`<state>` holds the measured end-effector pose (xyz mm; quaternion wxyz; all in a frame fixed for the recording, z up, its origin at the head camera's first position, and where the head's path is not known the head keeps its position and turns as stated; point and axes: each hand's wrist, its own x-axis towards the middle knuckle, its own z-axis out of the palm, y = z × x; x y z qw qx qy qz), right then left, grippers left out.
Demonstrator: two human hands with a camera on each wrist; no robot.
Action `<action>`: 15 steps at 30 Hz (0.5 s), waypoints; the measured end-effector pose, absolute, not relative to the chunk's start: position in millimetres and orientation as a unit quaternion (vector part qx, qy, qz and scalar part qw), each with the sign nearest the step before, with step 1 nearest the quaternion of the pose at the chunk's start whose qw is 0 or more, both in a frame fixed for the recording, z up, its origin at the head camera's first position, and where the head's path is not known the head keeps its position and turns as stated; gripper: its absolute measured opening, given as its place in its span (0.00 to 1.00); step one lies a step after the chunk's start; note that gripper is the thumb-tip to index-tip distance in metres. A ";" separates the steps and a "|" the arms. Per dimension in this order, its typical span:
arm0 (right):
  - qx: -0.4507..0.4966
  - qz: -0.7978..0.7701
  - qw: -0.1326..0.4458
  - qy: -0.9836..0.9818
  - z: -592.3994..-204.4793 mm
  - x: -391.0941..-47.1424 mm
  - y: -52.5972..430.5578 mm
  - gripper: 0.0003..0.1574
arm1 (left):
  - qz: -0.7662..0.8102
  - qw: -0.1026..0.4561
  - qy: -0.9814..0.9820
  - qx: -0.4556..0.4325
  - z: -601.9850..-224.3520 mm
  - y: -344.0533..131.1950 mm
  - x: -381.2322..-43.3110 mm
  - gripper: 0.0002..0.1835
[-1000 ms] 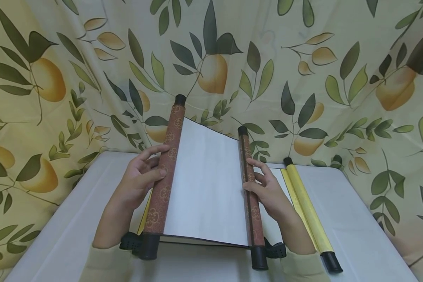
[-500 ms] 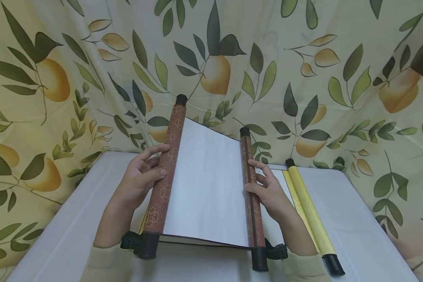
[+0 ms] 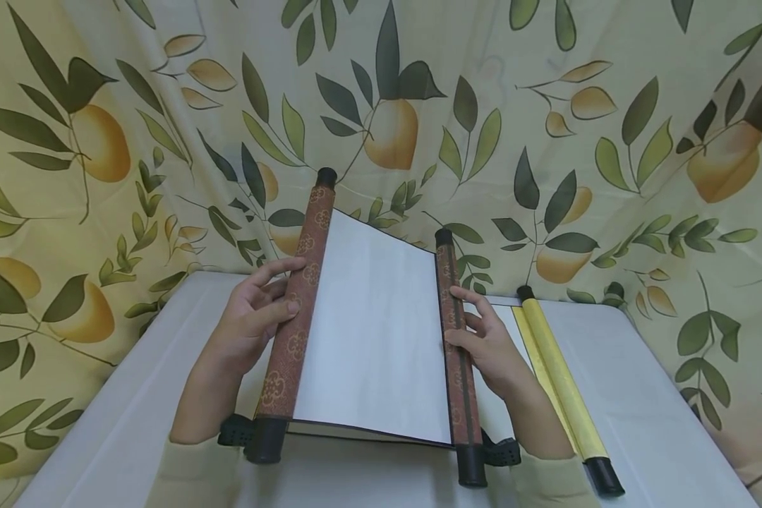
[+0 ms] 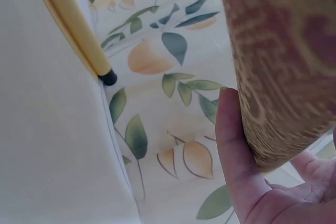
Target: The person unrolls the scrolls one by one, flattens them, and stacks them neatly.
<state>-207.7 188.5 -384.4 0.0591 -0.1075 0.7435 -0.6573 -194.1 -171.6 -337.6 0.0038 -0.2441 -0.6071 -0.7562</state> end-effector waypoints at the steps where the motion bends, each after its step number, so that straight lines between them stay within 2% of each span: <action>1: -0.108 -0.656 0.057 0.745 -384.3 -207.3 189.0 0.43 | -0.756 0.004 -0.607 -0.243 -337.7 -171.9 -194.0 0.30; 15: -0.109 -0.651 0.060 0.748 -385.2 -209.0 192.9 0.43 | -0.758 0.007 -0.609 -0.235 -337.8 -174.0 -195.2 0.30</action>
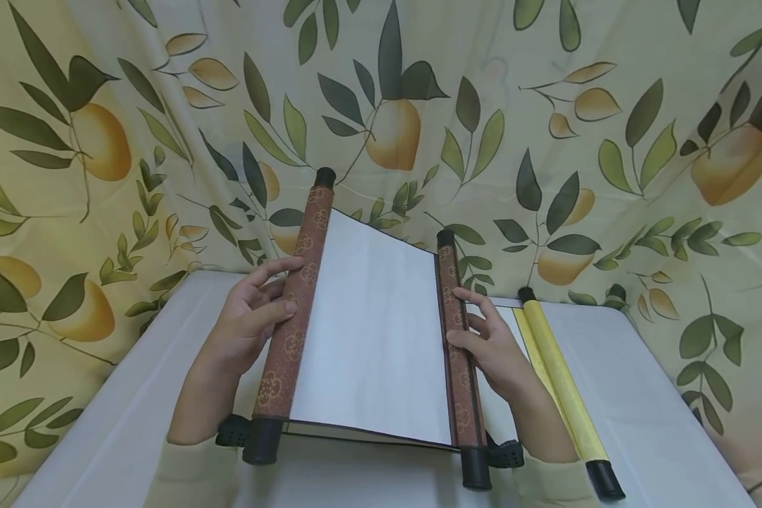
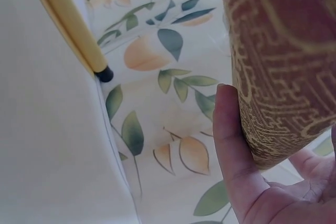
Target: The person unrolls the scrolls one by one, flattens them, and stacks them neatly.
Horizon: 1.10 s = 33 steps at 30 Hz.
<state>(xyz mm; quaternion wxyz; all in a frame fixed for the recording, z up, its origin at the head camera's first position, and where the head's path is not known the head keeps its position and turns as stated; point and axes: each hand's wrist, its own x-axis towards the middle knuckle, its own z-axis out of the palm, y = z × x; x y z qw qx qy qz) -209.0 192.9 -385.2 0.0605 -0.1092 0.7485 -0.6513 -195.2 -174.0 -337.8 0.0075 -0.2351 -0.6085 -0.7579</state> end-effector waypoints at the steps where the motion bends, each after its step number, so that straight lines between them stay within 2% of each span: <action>1: -0.110 -0.652 0.060 0.748 -385.5 -209.4 193.8 0.43 | -0.758 0.008 -0.609 -0.235 -337.9 -174.3 -195.2 0.30; 33: -0.110 -0.667 0.061 0.734 -385.9 -211.1 200.4 0.42 | -0.766 0.018 -0.599 -0.232 -334.9 -178.8 -193.1 0.29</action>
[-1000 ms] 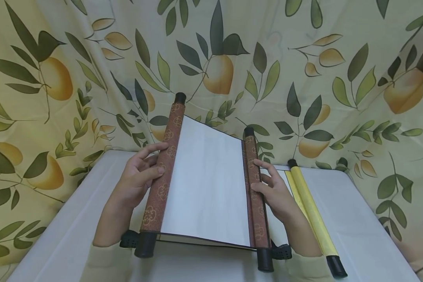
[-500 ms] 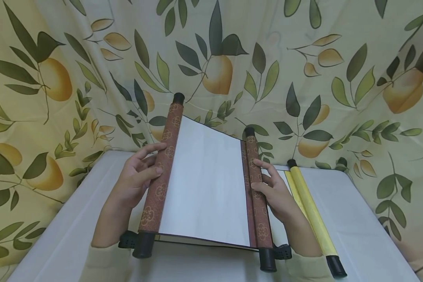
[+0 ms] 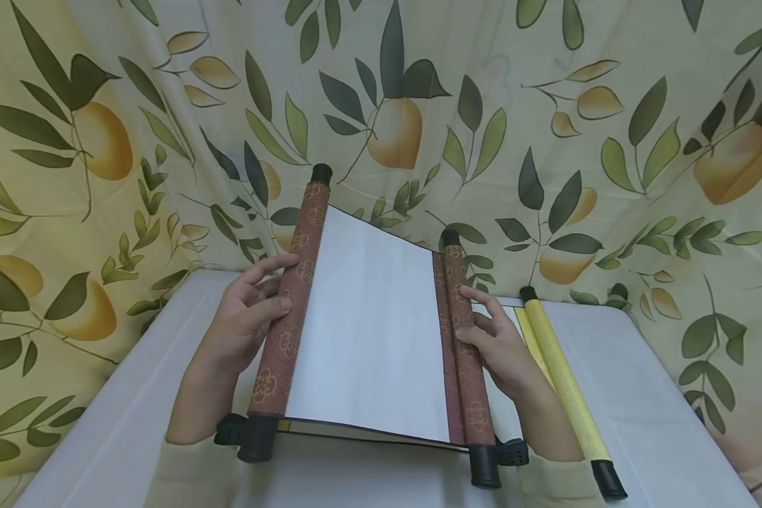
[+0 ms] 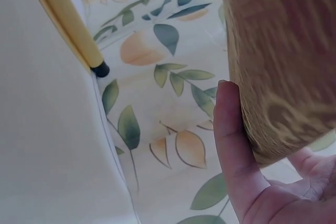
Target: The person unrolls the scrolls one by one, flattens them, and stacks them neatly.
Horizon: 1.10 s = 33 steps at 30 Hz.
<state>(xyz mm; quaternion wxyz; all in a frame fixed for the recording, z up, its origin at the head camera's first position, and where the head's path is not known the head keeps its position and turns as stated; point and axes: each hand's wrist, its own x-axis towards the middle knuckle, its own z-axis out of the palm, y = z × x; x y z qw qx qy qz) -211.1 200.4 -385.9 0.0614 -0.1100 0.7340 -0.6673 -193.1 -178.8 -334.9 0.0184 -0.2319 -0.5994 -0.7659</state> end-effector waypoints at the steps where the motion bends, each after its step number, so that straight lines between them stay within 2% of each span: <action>1: -0.109 -0.667 0.059 0.735 -385.9 -210.6 200.9 0.43 | -0.766 0.018 -0.599 -0.231 -334.5 -178.5 -192.9 0.29; 33: -0.112 -0.673 0.057 0.729 -380.3 -208.7 202.9 0.43 | -0.797 0.020 -0.563 -0.217 -329.3 -177.4 -187.8 0.29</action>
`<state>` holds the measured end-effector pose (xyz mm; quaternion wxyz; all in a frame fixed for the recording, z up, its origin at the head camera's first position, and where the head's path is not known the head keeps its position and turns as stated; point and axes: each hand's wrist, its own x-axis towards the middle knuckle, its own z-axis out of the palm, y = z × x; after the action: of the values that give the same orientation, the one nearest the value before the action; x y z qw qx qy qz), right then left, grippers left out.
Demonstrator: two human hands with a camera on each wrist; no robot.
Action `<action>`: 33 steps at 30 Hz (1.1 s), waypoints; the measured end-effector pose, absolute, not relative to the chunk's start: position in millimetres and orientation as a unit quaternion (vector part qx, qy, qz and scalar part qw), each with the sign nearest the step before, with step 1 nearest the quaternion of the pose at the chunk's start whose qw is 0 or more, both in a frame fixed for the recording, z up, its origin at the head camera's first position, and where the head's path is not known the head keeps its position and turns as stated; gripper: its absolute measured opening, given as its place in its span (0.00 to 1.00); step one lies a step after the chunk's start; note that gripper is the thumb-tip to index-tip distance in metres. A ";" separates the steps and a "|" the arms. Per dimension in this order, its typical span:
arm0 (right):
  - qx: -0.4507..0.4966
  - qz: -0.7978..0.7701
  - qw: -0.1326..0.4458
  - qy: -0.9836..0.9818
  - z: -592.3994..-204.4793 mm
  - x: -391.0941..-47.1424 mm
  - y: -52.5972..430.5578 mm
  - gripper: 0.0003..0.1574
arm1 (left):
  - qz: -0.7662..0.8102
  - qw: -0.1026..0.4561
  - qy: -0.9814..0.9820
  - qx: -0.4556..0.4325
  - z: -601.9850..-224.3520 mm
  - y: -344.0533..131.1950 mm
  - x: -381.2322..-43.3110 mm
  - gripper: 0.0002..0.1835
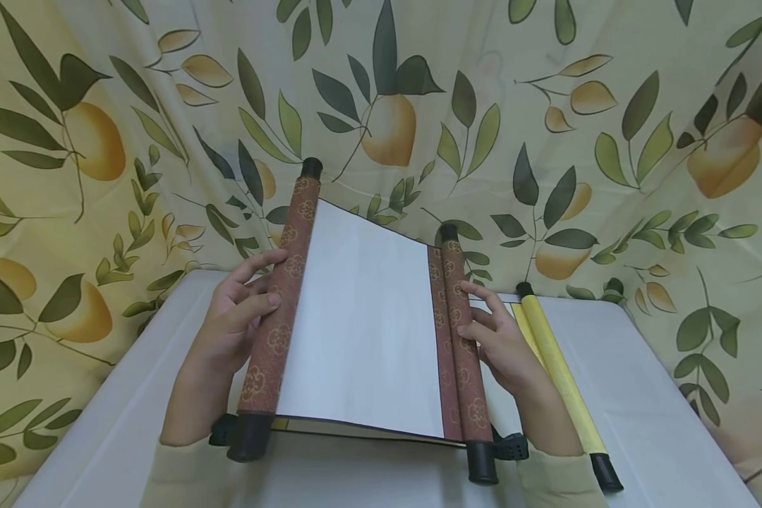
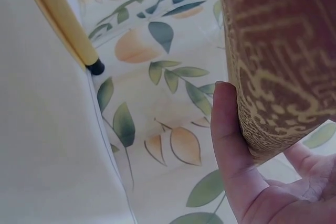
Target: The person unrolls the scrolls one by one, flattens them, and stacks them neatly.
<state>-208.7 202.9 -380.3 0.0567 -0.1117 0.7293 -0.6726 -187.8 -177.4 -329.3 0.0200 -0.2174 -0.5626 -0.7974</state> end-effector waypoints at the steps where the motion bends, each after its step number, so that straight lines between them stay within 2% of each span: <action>1: -0.110 -0.672 0.057 0.730 -380.4 -208.8 202.6 0.43 | -0.798 0.019 -0.561 -0.219 -329.1 -177.4 -187.6 0.29; 23: -0.106 -0.664 0.057 0.738 -383.8 -207.6 204.1 0.44 | -0.796 0.016 -0.564 -0.217 -333.8 -182.0 -186.1 0.29; 26: -0.095 -0.654 0.056 0.749 -383.8 -206.0 210.3 0.44 | -0.772 -0.001 -0.606 -0.191 -339.7 -180.1 -190.3 0.30; 33: -0.081 -0.620 0.057 0.778 -377.7 -198.8 228.8 0.45 | -0.695 -0.083 -0.701 -0.136 -351.0 -170.5 -201.1 0.31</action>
<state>-198.8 228.8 -377.7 0.0567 -0.0814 0.7780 -0.6204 -201.1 -170.5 -351.0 -0.0828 -0.1365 -0.7010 -0.6951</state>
